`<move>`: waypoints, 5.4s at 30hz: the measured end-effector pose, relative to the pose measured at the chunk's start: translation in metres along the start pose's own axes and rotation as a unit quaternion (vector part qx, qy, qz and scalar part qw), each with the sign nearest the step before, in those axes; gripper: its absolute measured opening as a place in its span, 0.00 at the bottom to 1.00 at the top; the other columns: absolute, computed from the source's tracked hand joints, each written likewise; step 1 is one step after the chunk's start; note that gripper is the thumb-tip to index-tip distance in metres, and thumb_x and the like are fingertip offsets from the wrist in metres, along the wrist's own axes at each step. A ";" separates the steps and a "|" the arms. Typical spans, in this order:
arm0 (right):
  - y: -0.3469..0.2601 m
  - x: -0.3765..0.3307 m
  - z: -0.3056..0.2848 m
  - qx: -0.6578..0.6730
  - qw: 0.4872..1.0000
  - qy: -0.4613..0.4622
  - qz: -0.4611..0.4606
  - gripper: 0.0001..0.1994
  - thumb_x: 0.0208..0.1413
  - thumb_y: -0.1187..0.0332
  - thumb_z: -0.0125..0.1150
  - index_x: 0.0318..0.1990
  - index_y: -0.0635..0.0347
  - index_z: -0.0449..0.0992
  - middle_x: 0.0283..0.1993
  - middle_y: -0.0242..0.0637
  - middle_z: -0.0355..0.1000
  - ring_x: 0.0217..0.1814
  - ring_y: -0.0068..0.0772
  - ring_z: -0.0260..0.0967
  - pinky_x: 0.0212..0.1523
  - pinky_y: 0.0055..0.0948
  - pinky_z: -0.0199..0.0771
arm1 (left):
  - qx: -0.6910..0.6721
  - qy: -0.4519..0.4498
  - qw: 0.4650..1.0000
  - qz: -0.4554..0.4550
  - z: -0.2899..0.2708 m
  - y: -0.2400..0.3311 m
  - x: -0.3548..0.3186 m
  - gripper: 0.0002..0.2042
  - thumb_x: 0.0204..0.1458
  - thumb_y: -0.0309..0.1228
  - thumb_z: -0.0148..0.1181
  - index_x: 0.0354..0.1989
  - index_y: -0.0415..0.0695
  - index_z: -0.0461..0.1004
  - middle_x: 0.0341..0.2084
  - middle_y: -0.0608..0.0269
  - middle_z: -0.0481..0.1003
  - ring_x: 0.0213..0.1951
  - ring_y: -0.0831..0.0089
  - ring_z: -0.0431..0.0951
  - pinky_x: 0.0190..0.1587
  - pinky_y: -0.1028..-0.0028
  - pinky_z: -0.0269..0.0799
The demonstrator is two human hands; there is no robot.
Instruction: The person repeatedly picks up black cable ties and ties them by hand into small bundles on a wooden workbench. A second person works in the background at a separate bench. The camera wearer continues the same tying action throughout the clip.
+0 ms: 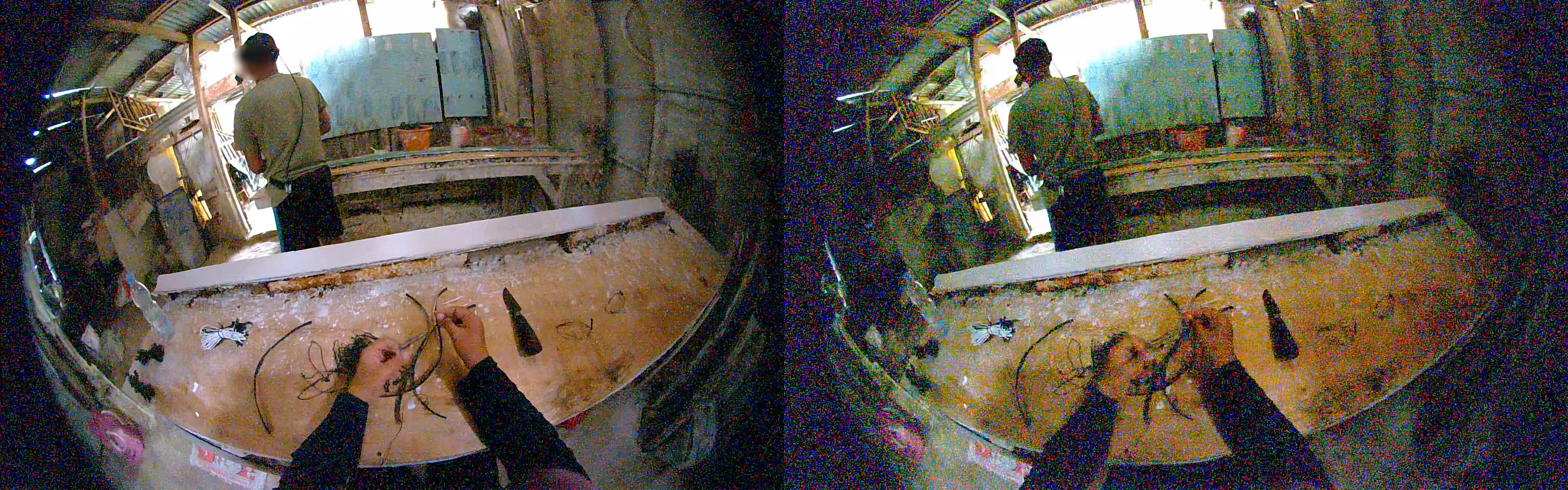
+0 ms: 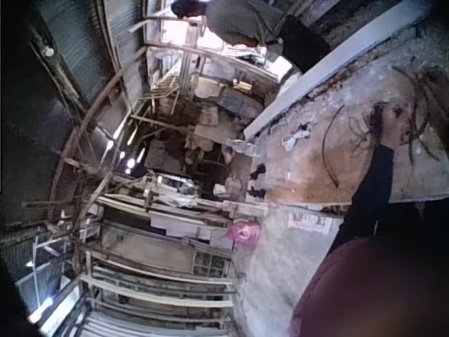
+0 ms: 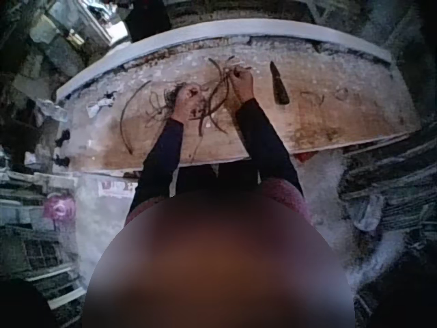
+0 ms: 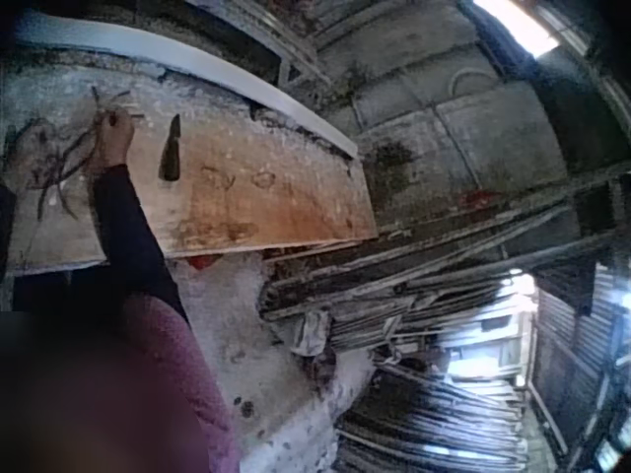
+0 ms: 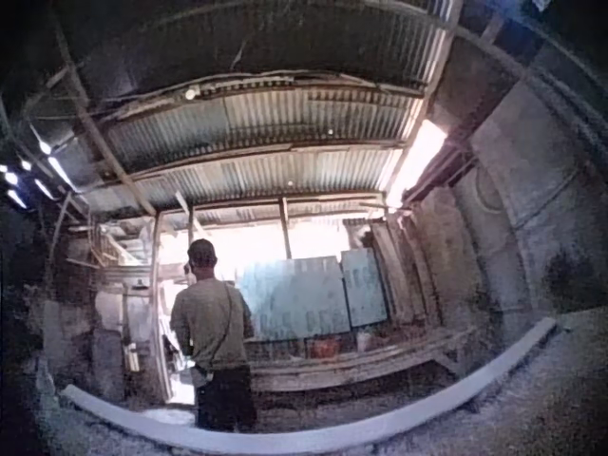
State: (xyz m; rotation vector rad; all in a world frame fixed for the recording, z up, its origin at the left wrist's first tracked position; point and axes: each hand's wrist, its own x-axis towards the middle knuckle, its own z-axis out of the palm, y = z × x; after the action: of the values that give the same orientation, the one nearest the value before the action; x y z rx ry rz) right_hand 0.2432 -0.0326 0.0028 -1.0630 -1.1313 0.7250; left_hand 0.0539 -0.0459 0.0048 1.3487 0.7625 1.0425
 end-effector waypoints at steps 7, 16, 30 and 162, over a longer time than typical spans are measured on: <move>-0.003 -0.002 0.002 -0.007 0.979 -0.204 -0.008 0.04 0.42 0.73 0.57 0.27 0.62 0.75 0.28 0.32 0.69 0.35 0.24 0.65 0.38 0.22 0.63 | 0.085 0.282 0.950 0.106 -0.019 0.013 0.008 0.06 0.40 0.26 0.57 0.24 0.44 0.66 0.18 0.71 0.64 0.18 0.84 0.61 0.16 0.84 0.55; -0.032 -0.021 0.015 0.081 0.848 -0.522 0.046 0.09 0.47 0.70 0.53 0.36 0.59 0.74 0.48 0.37 0.61 0.43 0.28 0.61 0.43 0.25 0.62 | 0.061 0.345 0.916 0.196 -0.030 0.003 0.019 0.08 0.41 0.29 0.58 0.23 0.45 0.63 0.18 0.73 0.61 0.21 0.84 0.58 0.23 0.84 0.54; -0.039 -0.025 0.015 0.058 0.913 -0.403 -0.005 0.04 0.39 0.73 0.61 0.25 0.59 0.74 0.33 0.33 0.70 0.45 0.30 0.62 0.45 0.27 0.61 | 0.140 0.293 0.936 0.135 -0.021 -0.001 0.011 0.03 0.38 0.21 0.57 0.23 0.40 0.70 0.18 0.70 0.63 0.22 0.81 0.62 0.25 0.82 0.59; -0.023 -0.028 0.027 0.095 0.988 -0.121 0.032 0.07 0.39 0.79 0.57 0.21 0.58 0.65 0.23 0.28 0.64 0.28 0.21 0.62 0.34 0.21 0.63 | 0.255 0.027 0.958 0.127 -0.025 0.008 0.006 0.04 0.41 0.22 0.54 0.27 0.39 0.70 0.25 0.66 0.70 0.29 0.75 0.70 0.33 0.78 0.65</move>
State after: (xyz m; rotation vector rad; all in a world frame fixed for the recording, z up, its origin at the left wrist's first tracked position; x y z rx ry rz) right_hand 0.2083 -0.0580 0.0164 -0.8701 -1.2115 1.0141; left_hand 0.0323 -0.0308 0.0104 1.9055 0.9590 1.1288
